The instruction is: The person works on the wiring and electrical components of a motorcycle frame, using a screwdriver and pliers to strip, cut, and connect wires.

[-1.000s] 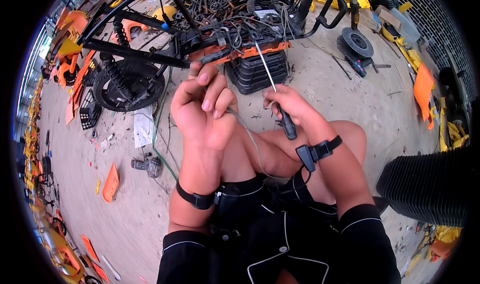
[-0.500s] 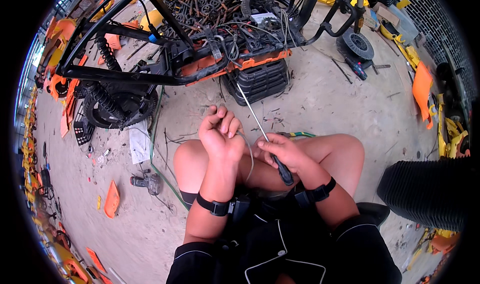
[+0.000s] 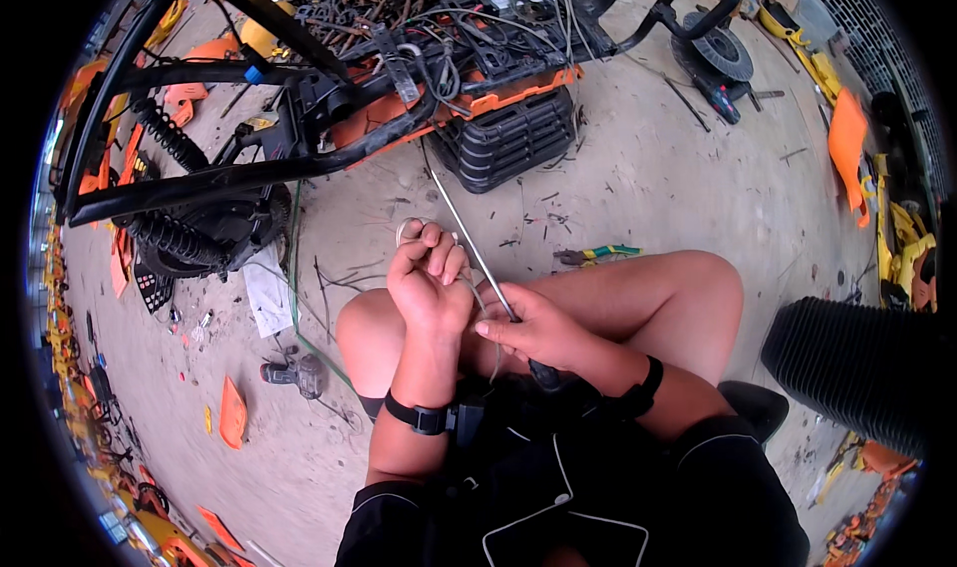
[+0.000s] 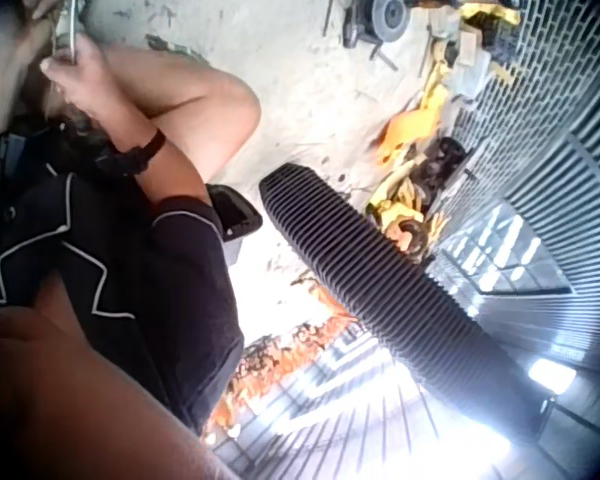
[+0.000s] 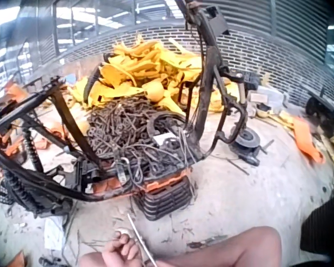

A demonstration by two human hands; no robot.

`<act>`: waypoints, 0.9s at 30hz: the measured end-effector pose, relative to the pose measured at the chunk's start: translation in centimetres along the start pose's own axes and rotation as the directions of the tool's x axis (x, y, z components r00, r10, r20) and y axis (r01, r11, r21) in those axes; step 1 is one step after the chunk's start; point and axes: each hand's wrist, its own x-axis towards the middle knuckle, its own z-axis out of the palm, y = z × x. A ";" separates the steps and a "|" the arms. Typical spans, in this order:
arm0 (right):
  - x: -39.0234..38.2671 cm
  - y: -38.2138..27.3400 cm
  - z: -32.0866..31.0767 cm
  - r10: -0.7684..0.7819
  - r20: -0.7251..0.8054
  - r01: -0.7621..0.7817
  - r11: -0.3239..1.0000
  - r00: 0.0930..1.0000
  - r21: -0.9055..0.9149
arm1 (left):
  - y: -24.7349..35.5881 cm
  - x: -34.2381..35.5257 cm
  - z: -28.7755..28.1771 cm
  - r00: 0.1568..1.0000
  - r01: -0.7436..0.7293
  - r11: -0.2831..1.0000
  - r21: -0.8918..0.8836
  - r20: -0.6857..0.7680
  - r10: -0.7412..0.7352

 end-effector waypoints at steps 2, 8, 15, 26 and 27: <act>0.1 0.2 -0.2 -0.032 0.010 0.031 0.999 0.999 0.027 | -0.2 0.1 -0.1 1.000 -0.003 1.000 0.031 0.019 0.002; 0.5 0.3 -0.5 -0.182 -0.036 0.181 0.983 0.983 -0.029 | 0.2 0.0 -0.1 0.995 0.004 0.995 0.103 0.095 -0.013; -0.7 0.2 -1.1 -0.153 -0.176 0.168 0.983 0.972 0.075 | -2.2 -0.8 -0.4 1.000 -0.028 0.948 0.317 0.010 0.027; -1.9 -5.9 -4.3 -0.299 -0.545 0.482 0.845 0.783 0.229 | -1.6 1.4 -3.0 0.994 -0.004 0.704 0.711 -0.072 0.079; -2.2 -7.0 -4.8 -0.307 -0.581 0.510 0.830 0.754 0.223 | -1.5 1.4 -3.3 0.992 0.010 0.690 0.724 -0.094 0.084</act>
